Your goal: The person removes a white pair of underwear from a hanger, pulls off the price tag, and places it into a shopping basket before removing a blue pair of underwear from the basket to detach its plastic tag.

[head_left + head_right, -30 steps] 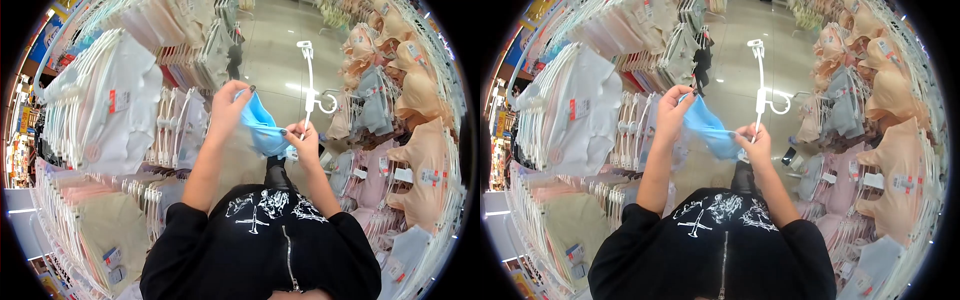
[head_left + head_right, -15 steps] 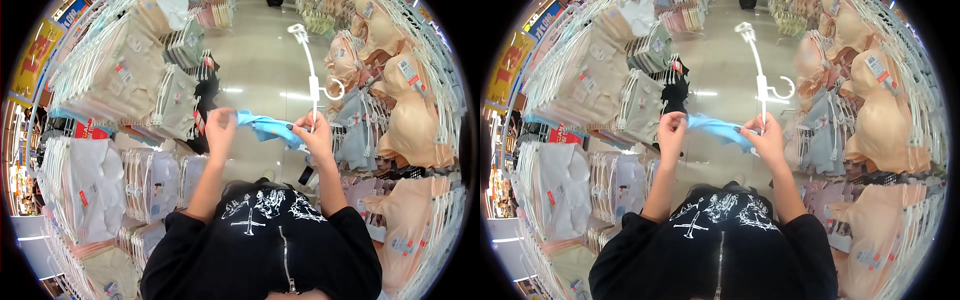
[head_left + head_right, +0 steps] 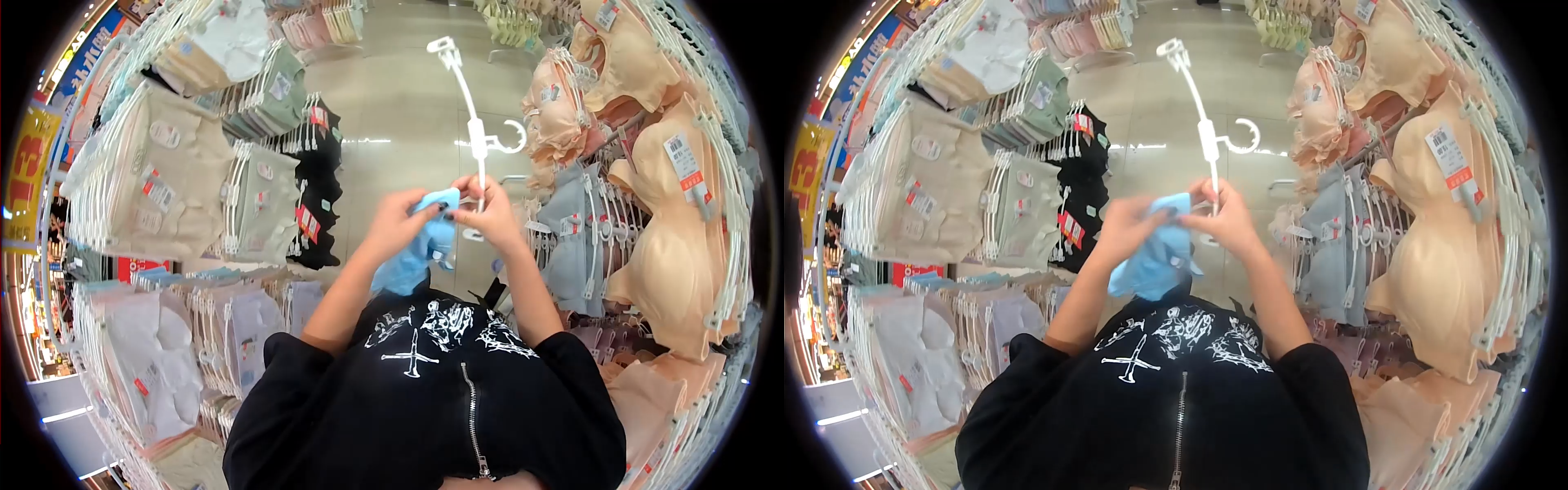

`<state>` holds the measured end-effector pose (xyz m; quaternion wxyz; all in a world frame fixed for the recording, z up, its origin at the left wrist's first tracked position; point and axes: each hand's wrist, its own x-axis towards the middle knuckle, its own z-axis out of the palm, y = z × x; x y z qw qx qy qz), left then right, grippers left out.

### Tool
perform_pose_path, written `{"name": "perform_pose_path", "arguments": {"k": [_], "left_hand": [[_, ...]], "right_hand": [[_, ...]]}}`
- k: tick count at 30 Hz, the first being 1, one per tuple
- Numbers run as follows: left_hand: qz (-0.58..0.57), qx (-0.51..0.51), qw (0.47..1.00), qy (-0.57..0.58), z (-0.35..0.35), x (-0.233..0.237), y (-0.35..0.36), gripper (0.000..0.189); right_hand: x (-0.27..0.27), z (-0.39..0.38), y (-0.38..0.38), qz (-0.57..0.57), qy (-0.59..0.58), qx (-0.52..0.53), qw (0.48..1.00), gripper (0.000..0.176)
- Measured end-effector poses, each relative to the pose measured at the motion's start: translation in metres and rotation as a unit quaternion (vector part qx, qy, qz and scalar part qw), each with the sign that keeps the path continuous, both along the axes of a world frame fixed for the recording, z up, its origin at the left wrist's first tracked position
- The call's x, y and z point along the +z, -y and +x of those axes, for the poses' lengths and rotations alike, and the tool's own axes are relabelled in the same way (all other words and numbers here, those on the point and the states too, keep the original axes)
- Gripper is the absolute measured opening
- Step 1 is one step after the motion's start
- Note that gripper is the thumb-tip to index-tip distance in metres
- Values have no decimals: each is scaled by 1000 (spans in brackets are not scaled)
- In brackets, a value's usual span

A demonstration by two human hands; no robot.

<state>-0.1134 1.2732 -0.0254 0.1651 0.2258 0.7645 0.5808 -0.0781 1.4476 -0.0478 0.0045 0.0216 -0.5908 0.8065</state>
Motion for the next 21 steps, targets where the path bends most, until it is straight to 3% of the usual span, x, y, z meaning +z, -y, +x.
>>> {"name": "perform_pose_path", "arguments": {"k": [2,6,11,15,19,21], "left_hand": [[105,49,992,60,-22,-3,-4,13],[174,48,981,74,-81,12,-5,10],[158,65,981,95,-169,4,5,11],[8,59,996,60,-225,-4,6,19],[90,142,981,93,-272,-20,8,19],[112,167,978,51,-294,-19,11,14]], "right_hand": [[-31,-14,-1,39,18,38,998,41],[-56,-55,2,-15,89,98,991,44],[-37,-124,-23,45,42,87,994,45],[-22,-177,-29,62,68,79,993,45],[-28,-227,-32,54,109,84,989,38],[-19,-250,-34,45,120,112,985,31]]}}
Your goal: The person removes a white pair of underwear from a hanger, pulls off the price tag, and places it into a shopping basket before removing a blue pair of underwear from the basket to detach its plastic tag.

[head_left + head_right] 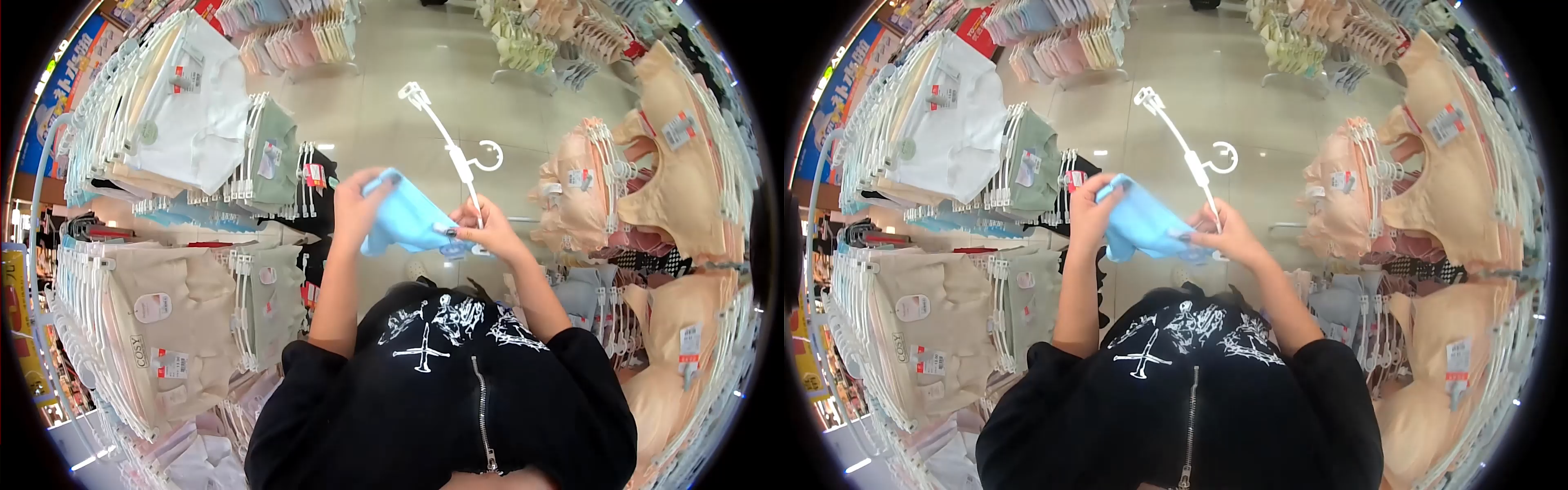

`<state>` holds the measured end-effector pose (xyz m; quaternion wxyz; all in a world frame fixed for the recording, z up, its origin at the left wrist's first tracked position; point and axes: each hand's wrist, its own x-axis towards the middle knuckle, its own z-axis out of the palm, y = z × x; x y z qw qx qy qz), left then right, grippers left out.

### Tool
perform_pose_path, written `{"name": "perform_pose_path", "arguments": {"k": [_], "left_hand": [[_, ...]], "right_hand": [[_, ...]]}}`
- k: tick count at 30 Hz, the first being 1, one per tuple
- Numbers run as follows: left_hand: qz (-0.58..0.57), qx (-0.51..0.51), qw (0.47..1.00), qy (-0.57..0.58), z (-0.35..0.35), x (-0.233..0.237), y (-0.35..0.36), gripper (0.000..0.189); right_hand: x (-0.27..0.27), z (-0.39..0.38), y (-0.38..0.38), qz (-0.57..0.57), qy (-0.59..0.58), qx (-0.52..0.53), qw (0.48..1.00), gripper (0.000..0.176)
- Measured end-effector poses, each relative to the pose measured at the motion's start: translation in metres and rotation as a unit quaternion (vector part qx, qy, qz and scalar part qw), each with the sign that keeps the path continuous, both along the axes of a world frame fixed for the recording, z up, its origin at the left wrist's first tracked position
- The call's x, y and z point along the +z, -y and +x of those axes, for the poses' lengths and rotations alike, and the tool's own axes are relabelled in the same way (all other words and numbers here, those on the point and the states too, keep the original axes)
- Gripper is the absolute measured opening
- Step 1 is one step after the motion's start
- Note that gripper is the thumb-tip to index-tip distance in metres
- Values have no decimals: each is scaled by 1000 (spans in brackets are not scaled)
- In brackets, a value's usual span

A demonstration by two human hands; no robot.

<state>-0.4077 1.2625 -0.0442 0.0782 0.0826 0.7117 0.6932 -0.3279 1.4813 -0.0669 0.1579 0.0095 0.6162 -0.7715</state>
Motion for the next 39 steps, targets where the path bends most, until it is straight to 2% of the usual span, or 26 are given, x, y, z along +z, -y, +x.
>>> {"name": "perform_pose_path", "arguments": {"k": [1,2,3,4,6,10,14,17,22,25,26,28,30,32,34,37,39], "left_hand": [[5,14,1000,-6,-11,8,0,10],[-7,-15,994,-107,-26,9,5,10],[0,1,992,-125,-37,13,6,10],[7,17,990,-143,-46,17,5,10],[-5,39,986,-164,-67,16,8,8],[122,35,979,-162,-106,14,1,7],[196,66,969,-137,-139,18,-14,6],[262,79,961,-47,-162,27,-24,11],[226,127,963,-73,-218,30,-57,8],[246,152,954,-75,-260,42,-85,9],[257,156,951,-75,-273,45,-95,9],[239,175,950,-94,-301,49,-115,10],[218,187,951,-119,-330,52,-130,10],[194,198,951,-139,-352,50,-139,10],[214,203,946,-132,-367,50,-145,11],[218,221,943,-124,-384,46,-155,11],[200,244,941,-121,-395,45,-161,11]], "right_hand": [[-4,-8,-1,5,-12,-4,1000,27],[-5,-18,0,8,-27,-8,1000,23],[-4,-30,2,13,-45,-13,999,20],[1,-36,1,25,5,-19,999,22],[-15,-52,-2,-3,-27,6,1000,30],[-19,-82,-5,8,-14,78,997,42],[-25,-110,-9,-32,-25,153,987,41],[-29,-139,-17,-128,30,193,972,41],[-39,-210,-46,-173,4,203,964,39],[-39,-263,-71,-149,-3,208,967,38],[-40,-280,-82,-179,28,206,962,28],[-32,-319,-104,-108,27,160,981,18],[-42,-364,-132,-57,-1,109,992,20],[-46,-408,-154,-14,-49,-72,996,19],[-25,-448,-165,-7,-113,-221,969,18],[47,-483,-141,6,-185,-174,967,18],[79,-498,-109,20,-211,-45,976,16]]}}
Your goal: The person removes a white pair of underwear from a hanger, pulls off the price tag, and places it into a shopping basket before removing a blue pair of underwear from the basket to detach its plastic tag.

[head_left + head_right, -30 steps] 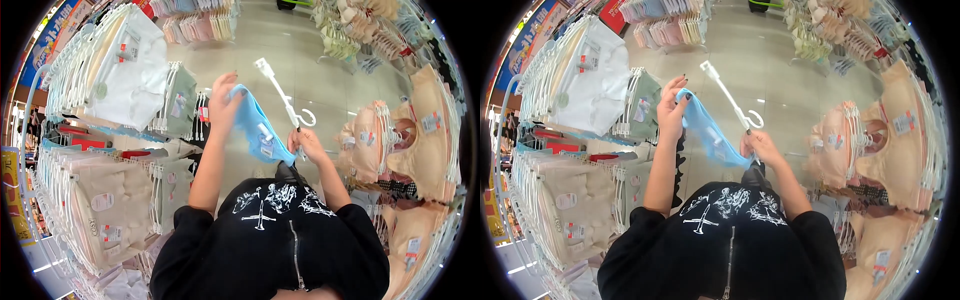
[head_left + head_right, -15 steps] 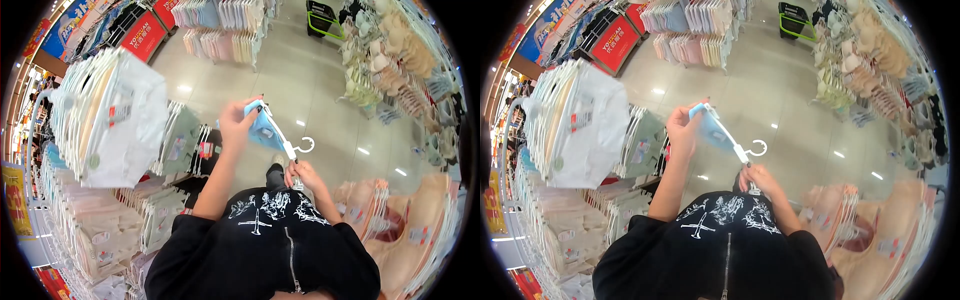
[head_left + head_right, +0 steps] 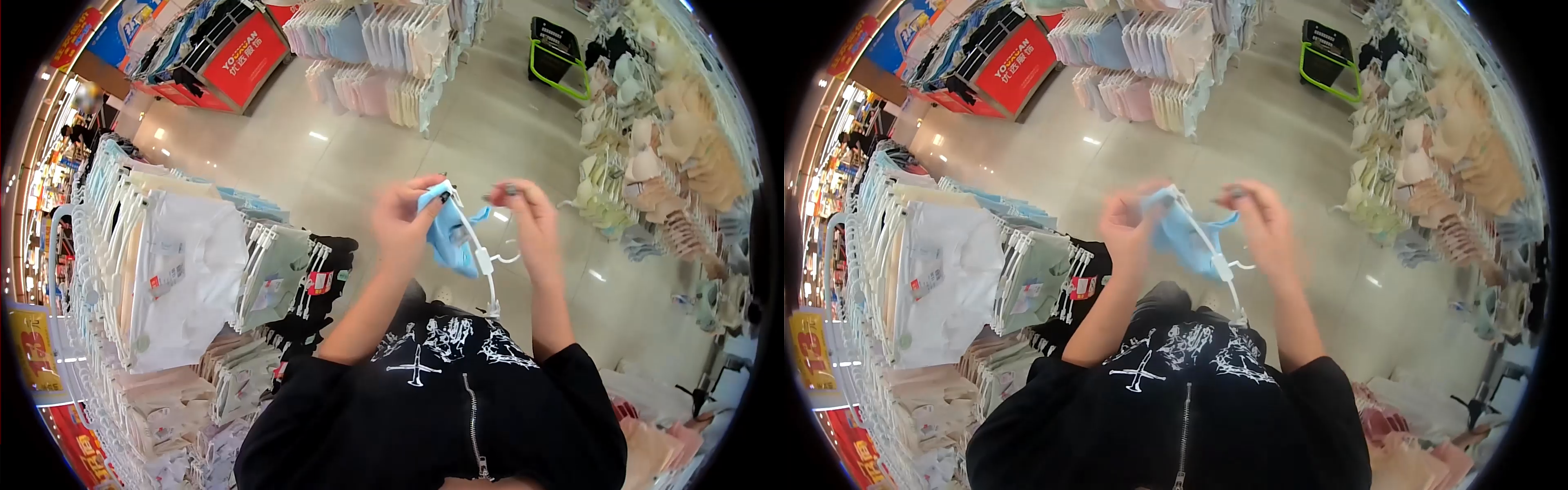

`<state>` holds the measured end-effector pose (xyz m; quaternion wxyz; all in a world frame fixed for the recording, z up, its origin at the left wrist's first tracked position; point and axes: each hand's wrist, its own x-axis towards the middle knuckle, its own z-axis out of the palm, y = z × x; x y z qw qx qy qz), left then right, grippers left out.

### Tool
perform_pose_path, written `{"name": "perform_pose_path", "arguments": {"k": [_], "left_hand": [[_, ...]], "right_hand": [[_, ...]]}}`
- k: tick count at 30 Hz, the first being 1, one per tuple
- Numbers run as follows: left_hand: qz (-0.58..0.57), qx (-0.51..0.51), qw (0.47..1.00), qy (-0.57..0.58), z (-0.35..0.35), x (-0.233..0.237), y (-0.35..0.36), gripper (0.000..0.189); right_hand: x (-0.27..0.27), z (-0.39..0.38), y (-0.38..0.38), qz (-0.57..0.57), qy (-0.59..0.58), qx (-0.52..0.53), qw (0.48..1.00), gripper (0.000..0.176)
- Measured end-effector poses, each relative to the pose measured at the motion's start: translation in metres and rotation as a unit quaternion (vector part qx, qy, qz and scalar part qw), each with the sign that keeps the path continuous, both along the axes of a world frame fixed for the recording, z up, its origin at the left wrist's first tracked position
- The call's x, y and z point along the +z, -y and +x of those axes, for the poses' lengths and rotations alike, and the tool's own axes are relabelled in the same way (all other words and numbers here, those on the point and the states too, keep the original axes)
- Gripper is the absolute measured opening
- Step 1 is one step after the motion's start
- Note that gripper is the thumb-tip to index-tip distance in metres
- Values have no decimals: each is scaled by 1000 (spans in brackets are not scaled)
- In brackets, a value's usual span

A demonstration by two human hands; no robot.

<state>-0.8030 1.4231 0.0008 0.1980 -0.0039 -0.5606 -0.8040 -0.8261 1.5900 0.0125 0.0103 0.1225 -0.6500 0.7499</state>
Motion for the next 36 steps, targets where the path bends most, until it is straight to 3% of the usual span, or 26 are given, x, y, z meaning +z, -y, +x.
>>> {"name": "perform_pose_path", "arguments": {"k": [2,5,8,14,18,23,29,36], "left_hand": [[-18,38,999,17,-20,1,1,10],[-60,85,993,60,-51,-5,22,10],[-22,107,991,75,-83,-12,44,11],[52,116,987,99,-165,-21,100,11],[66,118,984,115,-196,-23,159,11],[24,216,961,170,-205,-22,211,12],[-66,333,928,156,-194,-24,260,13],[-92,456,861,204,-179,-29,305,10]], "right_hand": [[13,-29,42,67,45,124,989,18],[-8,-66,67,32,83,152,984,21],[-14,-95,102,-12,86,74,993,21],[-28,-180,156,22,124,145,981,23],[-36,-228,209,6,86,161,983,21],[-37,-256,279,-37,129,234,963,21],[-40,-259,353,-95,134,329,930,18],[-50,-266,427,-80,158,427,887,17]]}}
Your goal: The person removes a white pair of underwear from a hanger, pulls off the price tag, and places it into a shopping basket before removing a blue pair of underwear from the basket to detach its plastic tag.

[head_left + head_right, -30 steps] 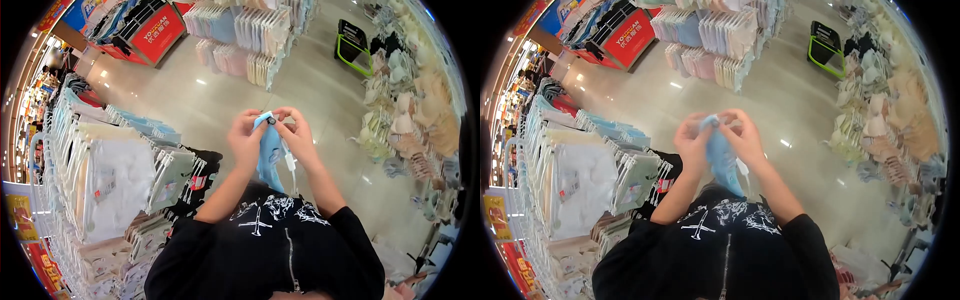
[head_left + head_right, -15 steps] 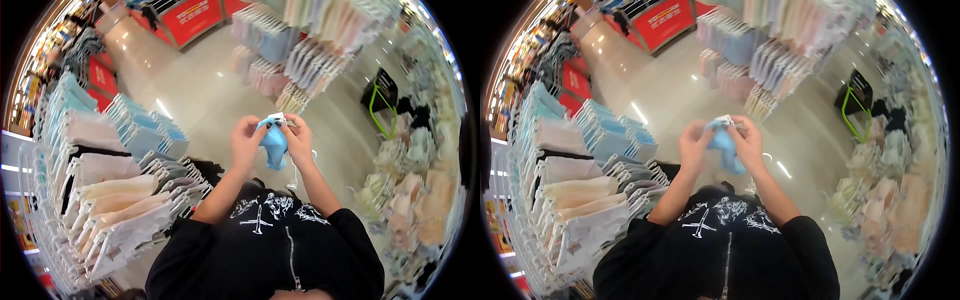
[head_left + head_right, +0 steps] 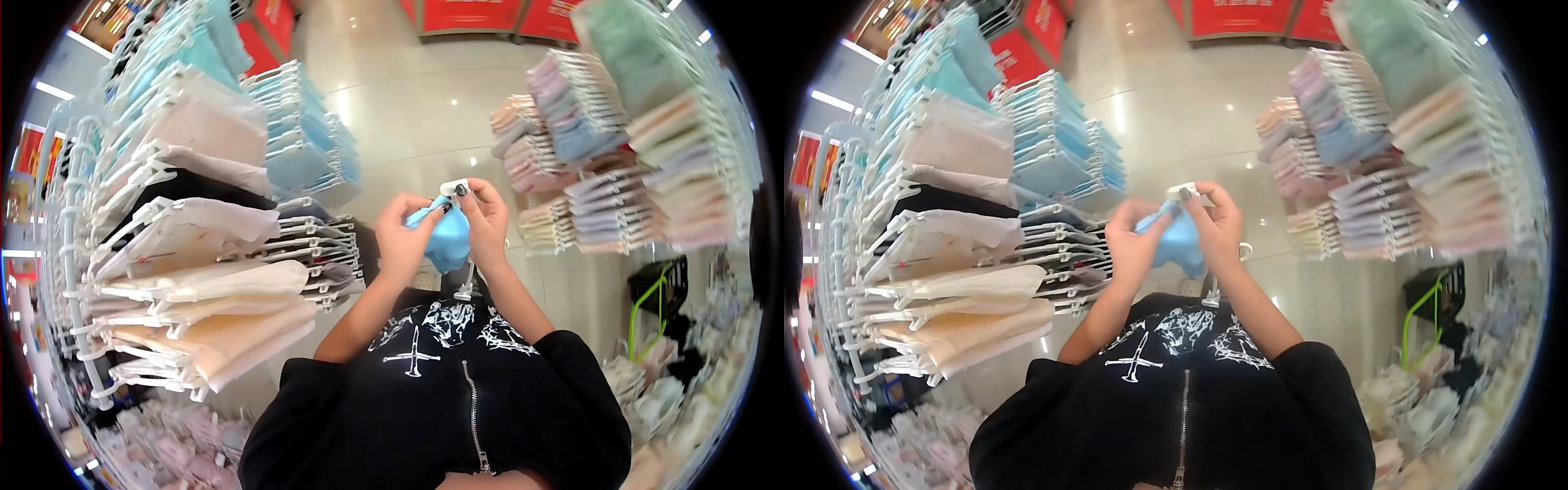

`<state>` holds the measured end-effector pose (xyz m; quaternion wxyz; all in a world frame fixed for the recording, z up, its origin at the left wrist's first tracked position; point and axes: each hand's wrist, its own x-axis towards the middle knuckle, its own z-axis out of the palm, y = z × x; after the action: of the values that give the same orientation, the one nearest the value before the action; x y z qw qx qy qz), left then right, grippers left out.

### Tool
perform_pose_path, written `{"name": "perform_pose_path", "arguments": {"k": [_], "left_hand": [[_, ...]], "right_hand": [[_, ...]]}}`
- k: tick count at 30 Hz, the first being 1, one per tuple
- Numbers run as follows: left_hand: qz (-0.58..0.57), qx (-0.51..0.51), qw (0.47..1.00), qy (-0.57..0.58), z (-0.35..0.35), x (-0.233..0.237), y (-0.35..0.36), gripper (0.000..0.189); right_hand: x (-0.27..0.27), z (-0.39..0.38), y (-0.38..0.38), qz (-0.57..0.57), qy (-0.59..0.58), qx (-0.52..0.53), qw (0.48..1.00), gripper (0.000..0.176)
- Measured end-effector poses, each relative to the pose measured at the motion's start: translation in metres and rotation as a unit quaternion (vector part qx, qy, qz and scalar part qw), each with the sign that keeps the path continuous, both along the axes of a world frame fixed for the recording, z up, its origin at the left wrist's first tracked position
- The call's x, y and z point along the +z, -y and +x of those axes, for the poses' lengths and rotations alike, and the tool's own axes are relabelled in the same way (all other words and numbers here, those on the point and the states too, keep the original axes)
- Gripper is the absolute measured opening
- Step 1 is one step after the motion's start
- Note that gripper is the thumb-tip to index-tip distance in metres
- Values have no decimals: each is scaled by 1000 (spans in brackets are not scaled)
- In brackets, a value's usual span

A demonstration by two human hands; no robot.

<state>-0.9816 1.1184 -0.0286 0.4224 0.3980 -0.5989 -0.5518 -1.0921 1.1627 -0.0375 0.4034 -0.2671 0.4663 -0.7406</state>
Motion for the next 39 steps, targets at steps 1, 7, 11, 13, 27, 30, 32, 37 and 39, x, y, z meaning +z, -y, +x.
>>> {"name": "perform_pose_path", "arguments": {"k": [1,7,11,13,27,30,32,37,39], "left_hand": [[-42,16,999,6,1,-7,9,10],[-17,74,995,-61,-20,-11,59,9],[39,119,983,-134,-59,6,87,11],[24,140,979,-147,-83,13,106,11],[-20,143,983,-114,-195,57,202,11],[-10,137,983,-122,-210,63,219,10],[-6,126,984,-125,-221,68,233,9],[-136,113,984,-2,-245,69,275,8],[-181,96,979,10,-254,68,296,9]], "right_hand": [[-1,-2,11,-1,9,15,1000,16],[-2,-42,84,-24,39,157,987,12],[-1,-88,133,-45,60,253,965,9],[2,-116,154,-51,65,297,951,8],[26,-235,265,-131,89,306,939,7],[30,-250,281,-143,89,305,937,7],[30,-261,291,-145,46,297,943,7],[34,-283,317,-142,41,260,954,7],[37,-291,332,-144,26,241,960,7]]}}
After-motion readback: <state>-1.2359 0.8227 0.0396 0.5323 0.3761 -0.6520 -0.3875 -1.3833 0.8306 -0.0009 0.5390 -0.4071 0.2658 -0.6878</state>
